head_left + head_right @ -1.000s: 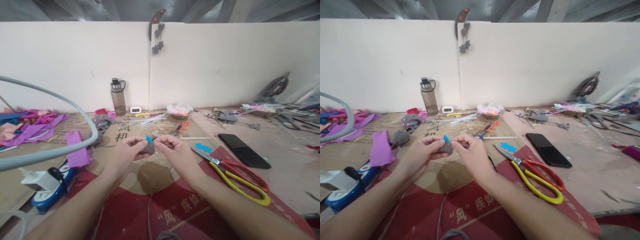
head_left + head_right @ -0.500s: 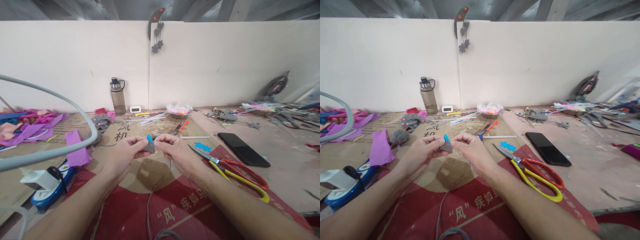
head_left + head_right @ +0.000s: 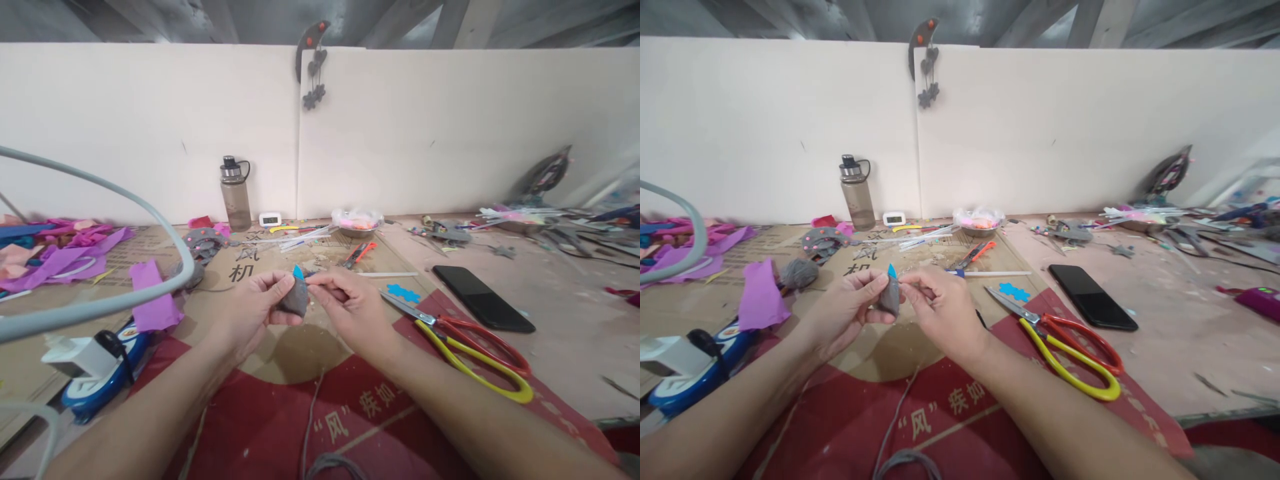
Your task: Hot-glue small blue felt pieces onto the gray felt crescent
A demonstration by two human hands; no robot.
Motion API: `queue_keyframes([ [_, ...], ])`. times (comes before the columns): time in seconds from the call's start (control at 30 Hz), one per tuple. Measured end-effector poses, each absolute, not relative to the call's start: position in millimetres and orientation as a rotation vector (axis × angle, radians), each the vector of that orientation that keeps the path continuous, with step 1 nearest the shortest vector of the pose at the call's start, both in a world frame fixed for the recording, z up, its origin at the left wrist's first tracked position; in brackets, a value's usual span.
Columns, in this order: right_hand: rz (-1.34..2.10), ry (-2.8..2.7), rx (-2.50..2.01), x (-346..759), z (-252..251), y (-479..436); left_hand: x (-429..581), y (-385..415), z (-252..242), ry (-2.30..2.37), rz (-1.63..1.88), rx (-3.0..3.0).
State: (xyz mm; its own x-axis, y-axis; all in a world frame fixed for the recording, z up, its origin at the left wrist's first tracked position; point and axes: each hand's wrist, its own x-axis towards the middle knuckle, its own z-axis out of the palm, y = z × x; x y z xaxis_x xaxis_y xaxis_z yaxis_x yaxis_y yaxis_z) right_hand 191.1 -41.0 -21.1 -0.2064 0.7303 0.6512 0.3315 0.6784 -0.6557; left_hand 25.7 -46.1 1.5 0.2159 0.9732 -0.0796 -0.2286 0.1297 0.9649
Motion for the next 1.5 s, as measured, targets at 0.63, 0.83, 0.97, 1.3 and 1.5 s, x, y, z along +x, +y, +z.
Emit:
queue_keyframes([
  [0.63,0.033,-1.946,-0.939,186.1,-27.8,-46.0,27.4,-47.7,-3.2,0.806,1.138,0.898],
  [0.83,0.419,-1.785,-0.973,182.4,-26.2,-43.7,32.4,-48.6,-2.6,0.781,1.225,0.828],
  [0.97,0.425,-1.761,-0.993,180.9,-26.7,-44.0,31.4,-47.9,-2.8,0.787,1.211,0.838],
  [1.3,0.438,-1.736,-1.011,179.5,-27.3,-40.8,33.8,-48.5,-9.6,0.773,1.202,0.957],
  [1.5,0.422,-1.754,-1.033,177.6,-28.2,-42.1,35.5,-49.3,-6.6,0.73,1.238,0.951],
])
